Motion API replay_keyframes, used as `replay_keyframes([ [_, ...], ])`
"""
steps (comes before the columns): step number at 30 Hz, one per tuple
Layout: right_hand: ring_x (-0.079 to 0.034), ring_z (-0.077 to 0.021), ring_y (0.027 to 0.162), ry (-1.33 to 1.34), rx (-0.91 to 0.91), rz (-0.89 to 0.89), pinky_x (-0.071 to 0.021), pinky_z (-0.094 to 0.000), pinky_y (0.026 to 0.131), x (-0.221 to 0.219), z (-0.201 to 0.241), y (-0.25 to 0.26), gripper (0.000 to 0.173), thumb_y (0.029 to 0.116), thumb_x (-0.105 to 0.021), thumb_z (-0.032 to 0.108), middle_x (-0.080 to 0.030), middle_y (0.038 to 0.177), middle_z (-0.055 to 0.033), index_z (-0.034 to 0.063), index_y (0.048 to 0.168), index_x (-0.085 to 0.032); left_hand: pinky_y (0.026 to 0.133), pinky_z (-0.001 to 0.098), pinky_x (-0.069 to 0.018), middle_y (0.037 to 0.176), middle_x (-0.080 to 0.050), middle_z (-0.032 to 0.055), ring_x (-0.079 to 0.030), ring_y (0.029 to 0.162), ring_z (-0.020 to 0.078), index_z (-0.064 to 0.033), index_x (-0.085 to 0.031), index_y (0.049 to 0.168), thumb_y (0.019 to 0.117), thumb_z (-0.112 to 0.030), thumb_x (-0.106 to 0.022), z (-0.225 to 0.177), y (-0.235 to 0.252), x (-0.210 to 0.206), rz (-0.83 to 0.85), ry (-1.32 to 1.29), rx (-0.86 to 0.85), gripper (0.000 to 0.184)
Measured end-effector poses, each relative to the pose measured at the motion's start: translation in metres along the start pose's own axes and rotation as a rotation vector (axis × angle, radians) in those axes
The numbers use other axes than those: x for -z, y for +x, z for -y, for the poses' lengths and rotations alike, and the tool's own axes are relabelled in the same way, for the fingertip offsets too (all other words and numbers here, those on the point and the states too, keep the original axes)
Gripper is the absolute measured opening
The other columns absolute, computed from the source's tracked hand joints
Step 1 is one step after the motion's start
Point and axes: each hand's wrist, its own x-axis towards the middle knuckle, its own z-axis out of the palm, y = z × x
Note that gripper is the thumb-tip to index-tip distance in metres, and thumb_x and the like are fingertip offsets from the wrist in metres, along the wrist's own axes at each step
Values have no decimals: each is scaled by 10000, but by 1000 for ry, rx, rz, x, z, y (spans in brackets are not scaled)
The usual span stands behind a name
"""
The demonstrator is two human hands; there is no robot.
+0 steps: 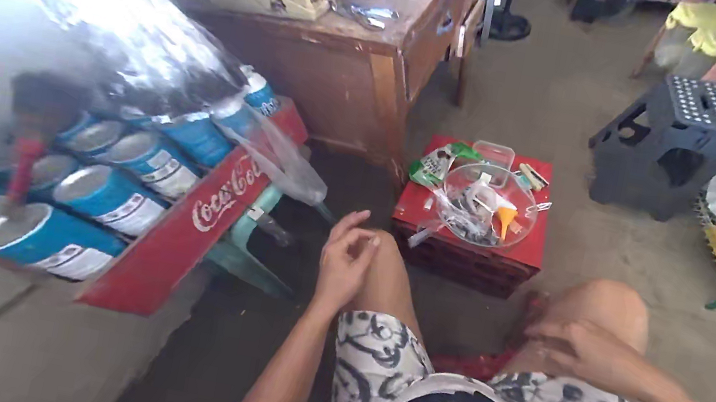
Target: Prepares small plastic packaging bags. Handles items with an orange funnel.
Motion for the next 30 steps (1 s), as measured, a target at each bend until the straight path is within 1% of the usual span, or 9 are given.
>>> replay_keyframes([
  [5, -686, -384, 1123, -102, 187, -83, -496, -592, 1023, 48, -1, 64, 321, 1031, -616, 202, -714, 1198, -211, 12, 1280, -686, 1136, 469, -408, 1407, -595, 169, -500, 1380, 267, 35, -716, 950, 983, -198, -622, -1, 64, -5, 0, -9, -55, 254],
  [10, -661, -368, 1164, 24, 130, -328, -481, -578, 1053, 125, -25, 151, 336, 1034, -598, 203, -690, 1248, -212, 6, 1296, -673, 1025, 416, -515, 1279, -659, 181, -643, 1175, 232, 51, -699, 1069, 1023, -145, -594, -9, 122, -49, 21, -33, -9, 227],
  [12, -673, -359, 1135, 40, 153, -461, -502, -578, 1028, 141, -46, 187, 323, 1032, -602, 202, -694, 1234, -204, 17, 1286, -678, 1021, 402, -532, 1214, -690, 165, -662, 1148, 222, 26, -717, 1092, 1000, -148, -625, -16, 122, -71, 131, 10, -71, 218],
  [14, -678, -369, 1107, 38, 192, -526, -517, -570, 1001, 139, -69, 215, 318, 1026, -597, 189, -683, 1234, -229, 5, 1272, -678, 1048, 391, -515, 1198, -713, 144, -669, 1157, 219, -1, -729, 1142, 1007, -187, -623, -14, 113, -92, 373, 55, -214, 253],
  [17, -612, -471, 1197, -35, 97, -373, -462, -638, 1041, 123, -91, 229, 339, 1004, -627, 140, -605, 1347, -297, -51, 1282, -658, 1019, 444, -520, 1147, -735, 152, -698, 1103, 268, -10, -732, 1164, 1003, -185, -640, -2, 99, -93, 607, 130, -364, 255],
  [20, -583, -514, 1217, -101, -18, -173, -418, -689, 1043, 120, -96, 227, 363, 992, -677, 180, -608, 1330, -313, -42, 1280, -665, 990, 438, -537, 1108, -741, 165, -713, 1053, 267, 15, -736, 1129, 1019, -150, -598, 18, 96, -67, 475, 210, -149, 242],
  [25, -592, -491, 1219, -66, -85, -146, -414, -670, 1056, 131, -88, 220, 420, 1029, -628, 249, -622, 1313, -303, -9, 1361, -618, 877, 454, -564, 994, -732, 162, -708, 915, 242, 18, -719, 1124, 1048, -211, -569, 51, 98, -8, -2, 282, 261, 284],
  [27, -602, -485, 1213, -44, -109, -145, -420, -669, 1051, 136, -92, 216, 426, 1034, -617, 259, -629, 1308, -295, -9, 1365, -614, 765, 416, -540, 874, -693, 136, -650, 781, 203, 21, -715, 1094, 1037, -206, -592, 47, 105, -8, -54, 289, 262, 264],
  [30, -621, -472, 1190, -10, -173, -207, -431, -672, 1039, 150, -104, 210, 394, 1043, -601, 242, -649, 1288, -275, 9, 1359, -627, 741, 365, -550, 865, -696, 103, -647, 753, 157, 2, -718, 1075, 1026, -190, -608, 24, 126, -39, 92, 233, 144, 227],
])
